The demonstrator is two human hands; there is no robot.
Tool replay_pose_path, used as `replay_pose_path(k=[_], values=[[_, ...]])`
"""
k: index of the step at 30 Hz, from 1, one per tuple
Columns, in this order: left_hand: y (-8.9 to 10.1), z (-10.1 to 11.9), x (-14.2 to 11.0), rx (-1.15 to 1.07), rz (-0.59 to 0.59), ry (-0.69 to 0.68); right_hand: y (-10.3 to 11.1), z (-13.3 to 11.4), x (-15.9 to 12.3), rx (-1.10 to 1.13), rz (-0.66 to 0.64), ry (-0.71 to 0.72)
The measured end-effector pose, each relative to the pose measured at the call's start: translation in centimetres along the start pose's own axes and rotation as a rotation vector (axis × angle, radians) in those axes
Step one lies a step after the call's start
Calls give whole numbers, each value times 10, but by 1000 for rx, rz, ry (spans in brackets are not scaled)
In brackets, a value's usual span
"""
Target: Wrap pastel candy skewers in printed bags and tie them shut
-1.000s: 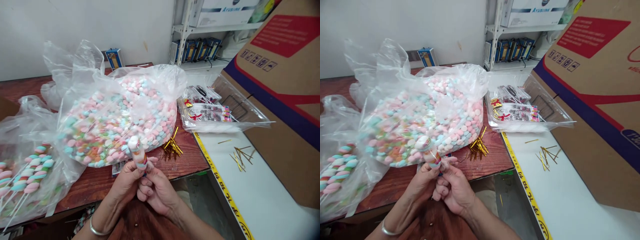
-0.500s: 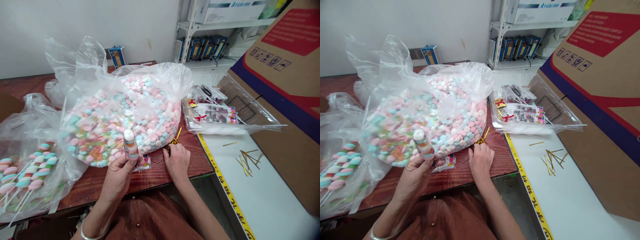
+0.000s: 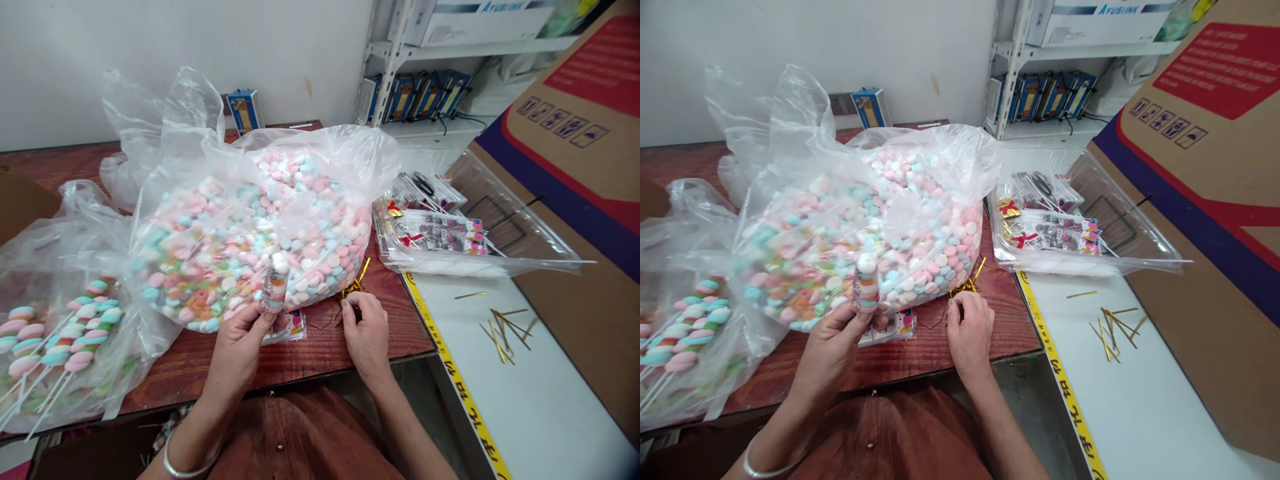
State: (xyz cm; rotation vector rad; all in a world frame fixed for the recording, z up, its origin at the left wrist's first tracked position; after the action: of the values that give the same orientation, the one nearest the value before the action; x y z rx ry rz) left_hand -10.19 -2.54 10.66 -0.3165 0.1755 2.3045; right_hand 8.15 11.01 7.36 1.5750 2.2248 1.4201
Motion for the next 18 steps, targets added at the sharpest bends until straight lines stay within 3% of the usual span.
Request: replay_pose_path(k=[5,7,11,18], values=[[-18,32,-9,589,77,-413,25,-30,-7,297,127,-14],[-31,38,-12,751,91,-533,27,-48,-9,482,116,-19],[-47,37,-16,941,120,-640,11,-73,-10,677,-5,-69],[-47,30,-22,976,174,-708,-9,-65,-9,750,-37,-222]])
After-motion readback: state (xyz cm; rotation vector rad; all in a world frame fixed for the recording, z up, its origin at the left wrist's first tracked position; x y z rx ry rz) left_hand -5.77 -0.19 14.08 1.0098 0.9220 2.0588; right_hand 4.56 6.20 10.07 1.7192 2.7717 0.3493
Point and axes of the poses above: each hand's wrist, its own x-axis towards the middle knuckle, its own y-axis out of the back of the hand, z = x × y, the point moved 6 cm from there along x, towards the middle knuckle, and after that the axes turned 11 degrees about y, right-handed, at the moved point
